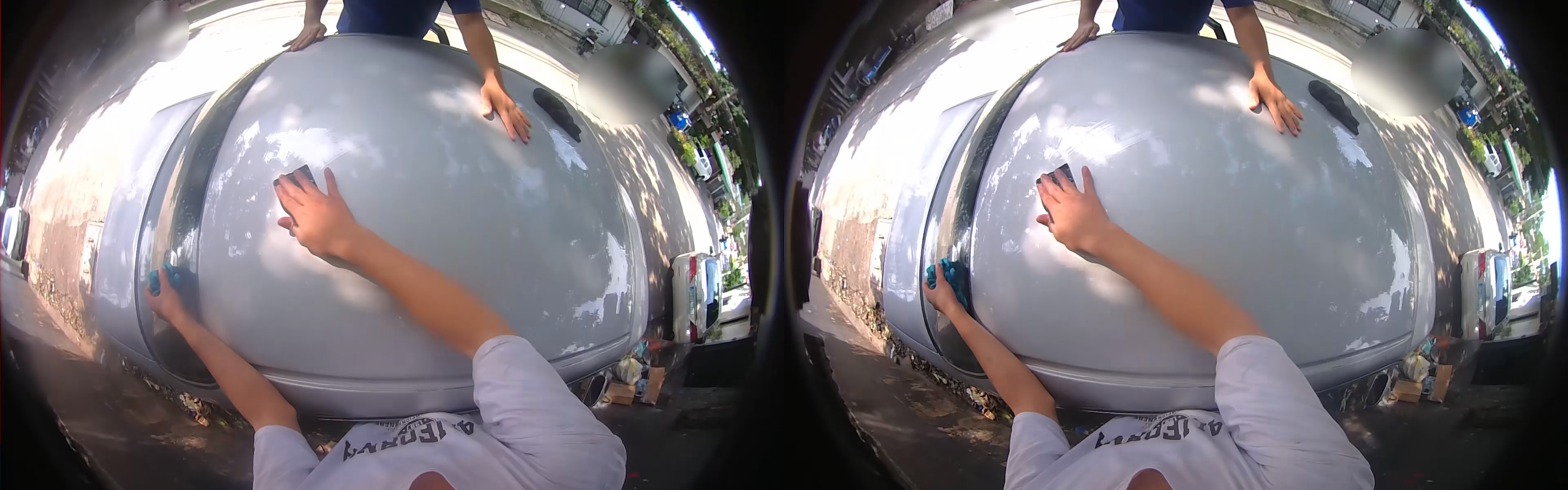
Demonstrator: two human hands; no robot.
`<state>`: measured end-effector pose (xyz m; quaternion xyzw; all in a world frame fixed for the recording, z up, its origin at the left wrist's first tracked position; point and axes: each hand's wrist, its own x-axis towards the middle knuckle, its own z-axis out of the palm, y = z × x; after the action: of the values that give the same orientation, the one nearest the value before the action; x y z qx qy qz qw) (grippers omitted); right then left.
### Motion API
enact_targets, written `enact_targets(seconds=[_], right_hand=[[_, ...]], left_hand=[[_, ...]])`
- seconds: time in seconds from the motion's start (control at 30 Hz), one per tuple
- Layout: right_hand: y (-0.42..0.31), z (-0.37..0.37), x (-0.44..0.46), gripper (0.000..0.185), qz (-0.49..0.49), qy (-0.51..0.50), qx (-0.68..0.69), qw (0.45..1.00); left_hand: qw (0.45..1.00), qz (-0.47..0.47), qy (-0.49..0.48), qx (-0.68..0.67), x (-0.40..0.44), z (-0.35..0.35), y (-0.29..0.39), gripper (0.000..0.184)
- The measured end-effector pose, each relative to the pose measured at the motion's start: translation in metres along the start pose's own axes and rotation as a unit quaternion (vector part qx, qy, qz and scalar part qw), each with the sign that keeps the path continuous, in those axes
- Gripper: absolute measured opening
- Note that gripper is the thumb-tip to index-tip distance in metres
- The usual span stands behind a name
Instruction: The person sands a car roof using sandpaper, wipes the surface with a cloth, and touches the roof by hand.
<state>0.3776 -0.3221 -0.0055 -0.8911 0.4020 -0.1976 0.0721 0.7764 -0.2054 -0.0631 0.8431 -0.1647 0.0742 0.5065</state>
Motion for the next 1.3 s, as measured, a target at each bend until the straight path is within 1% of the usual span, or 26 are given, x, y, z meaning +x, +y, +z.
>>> enact_targets(seconds=[0.03,0.07,0.17,0.23,0.3,0.37,0.43,0.5,0.57,0.63,0.7,0.73,0.77,0.83,0.87,0.93,0.97,1.0,1.03,1.07,1.13,1.17,1.2,1.23,1.27,1.3], right_hand=[[0.023,-0.008,-0.010,0.062,0.004,-0.007,0.014,1.000],[0.058,-0.020,-0.019,0.060,0.066,0.020,-0.016,0.997],[0.185,-0.059,-0.060,0.062,0.335,0.070,-0.099,0.934],[0.198,-0.057,-0.046,0.063,0.395,0.100,-0.112,0.906],[0.195,-0.048,-0.035,0.066,0.503,0.129,-0.124,0.845],[0.091,-0.009,0.023,0.069,0.341,0.110,-0.095,0.929],[0.016,0.016,0.050,0.071,0.200,0.083,-0.018,0.976],[-0.001,0.002,0.023,0.070,0.067,0.012,0.009,0.998],[0.047,-0.026,-0.032,0.068,0.052,-0.005,0.025,0.998],[0.149,-0.058,-0.109,0.063,0.224,0.073,-0.039,0.971],[0.273,-0.100,-0.220,0.058,0.459,0.108,-0.129,0.873],[0.321,-0.121,-0.288,0.058,0.556,0.128,-0.119,0.813],[0.347,-0.130,-0.345,0.061,0.637,0.165,-0.112,0.745],[0.327,-0.130,-0.367,0.062,0.659,0.155,-0.127,0.725],[0.307,-0.124,-0.373,0.063,0.673,0.141,-0.140,0.712],[0.207,-0.100,-0.317,0.064,0.539,0.174,-0.109,0.817],[0.156,-0.078,-0.292,0.065,0.440,0.208,-0.083,0.870],[0.101,-0.068,-0.272,0.067,0.375,0.185,-0.070,0.906],[0.056,-0.062,-0.264,0.065,0.317,0.157,-0.024,0.935],[0.044,-0.069,-0.276,0.065,0.334,0.168,-0.026,0.927],[0.027,-0.081,-0.317,0.064,0.264,0.098,0.032,0.959],[0.060,-0.087,-0.351,0.065,0.361,0.138,-0.037,0.922],[0.115,-0.098,-0.405,0.065,0.472,0.179,-0.062,0.861],[0.167,-0.114,-0.457,0.065,0.585,0.194,-0.093,0.782],[0.215,-0.133,-0.510,0.064,0.683,0.180,-0.114,0.699],[0.246,-0.150,-0.553,0.065,0.717,0.212,-0.096,0.657]], left_hand=[[1.000,0.006,0.003,0.008,0.004,0.000,-0.008,0.061],[1.000,0.012,0.006,0.015,0.006,-0.001,-0.012,0.061],[0.999,0.009,-0.018,0.040,0.013,0.000,-0.010,0.064],[0.997,-0.022,-0.019,-0.065,0.028,0.013,-0.030,0.070],[0.999,-0.013,-0.032,-0.015,0.022,0.004,-0.016,0.072],[0.998,-0.009,-0.056,0.035,0.011,-0.001,0.004,0.078],[0.997,0.030,-0.015,0.063,0.014,0.004,-0.007,0.077],[0.997,0.023,-0.076,0.000,0.014,-0.005,-0.006,0.074],[0.997,0.029,-0.075,0.009,0.029,0.001,-0.018,0.070],[0.996,0.023,-0.080,0.020,0.025,0.001,-0.011,0.068],[0.994,0.040,-0.092,0.032,0.030,0.005,-0.014,0.067],[0.991,0.052,-0.084,0.090,0.031,0.005,-0.011,0.066],[0.990,0.063,-0.094,0.087,0.031,0.008,-0.003,0.066],[0.982,0.046,-0.111,0.143,0.028,0.013,0.010,0.076],[0.977,0.035,-0.192,0.091,0.058,0.029,-0.004,0.076],[0.980,0.102,-0.141,0.102,0.003,0.033,0.053,0.075],[0.976,0.119,-0.149,0.101,-0.007,0.040,0.071,0.075],[0.961,0.181,-0.149,0.146,-0.016,0.045,0.085,0.073],[0.941,0.243,-0.147,0.185,-0.030,0.054,0.102,0.071],[0.921,0.280,-0.095,0.254,-0.047,0.059,0.120,0.068],[0.906,0.325,-0.124,0.242,-0.092,0.044,0.161,0.067],[0.896,0.347,-0.146,0.236,-0.107,0.042,0.176,0.067],[0.891,0.378,-0.183,0.176,-0.075,0.070,0.144,0.072],[0.889,0.382,-0.185,0.175,-0.101,0.062,0.155,0.072],[0.886,0.340,-0.142,0.281,-0.155,0.043,0.187,0.068],[0.871,0.294,-0.096,0.381,-0.196,0.035,0.213,0.066]])
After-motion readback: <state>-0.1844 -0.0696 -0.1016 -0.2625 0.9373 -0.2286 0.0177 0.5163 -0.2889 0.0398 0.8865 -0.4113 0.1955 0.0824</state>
